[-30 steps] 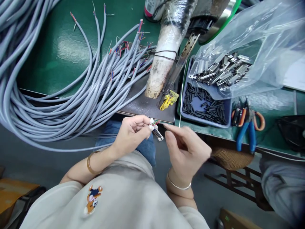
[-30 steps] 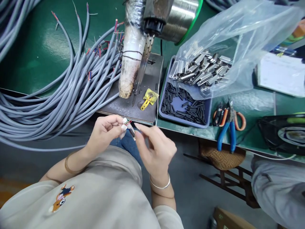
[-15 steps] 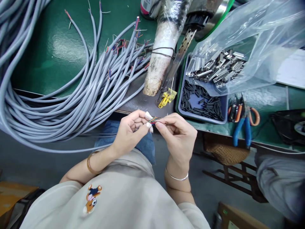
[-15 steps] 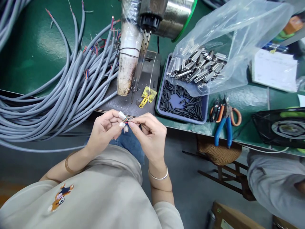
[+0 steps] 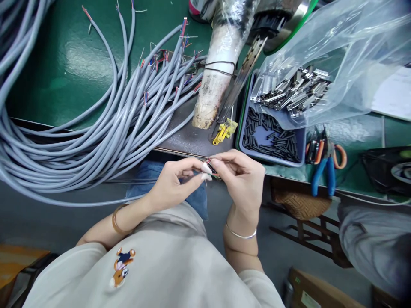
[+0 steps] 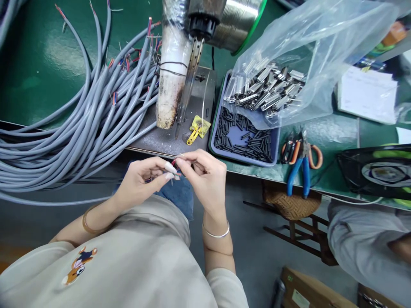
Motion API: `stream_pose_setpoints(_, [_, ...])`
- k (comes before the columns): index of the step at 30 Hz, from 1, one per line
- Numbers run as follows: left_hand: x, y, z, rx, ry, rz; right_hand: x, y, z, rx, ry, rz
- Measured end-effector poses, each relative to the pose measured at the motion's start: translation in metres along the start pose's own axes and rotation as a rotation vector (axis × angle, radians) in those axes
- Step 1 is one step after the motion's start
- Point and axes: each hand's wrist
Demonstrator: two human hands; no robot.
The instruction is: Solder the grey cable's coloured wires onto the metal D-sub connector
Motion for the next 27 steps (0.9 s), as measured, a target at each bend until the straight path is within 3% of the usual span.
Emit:
stream_pose_setpoints(3, [0.004, -0.002, 0.002, -0.038, 0.087, -0.126, 0.000, 0.008, 0.001, -0.097, 0.013, -0.194])
stream_pose_setpoints(9, [0.008, -0.008, -0.001, -0.066, 0.138, -0.133, 0.001, 0.016, 0.008, -0.204, 0.080, -0.102])
stream_pose_setpoints(21, [0.008, -0.009, -0.005, -0.103, 0.142, -0.148, 0.008, 0.016, 0.002, -0.188, 0.067, -0.112])
stream_pose_setpoints(27, [0.009, -0.010, -0.003, -0.155, 0.150, -0.154, 0.005, 0.019, 0.002, -0.447, 0.275, -0.168])
Point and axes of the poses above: each hand's wrist, its own y-axis away from the middle knuckle, its own x-axis out of the palm, z = x × y, and after that the axes turned 9 degrees about -z, right-handed
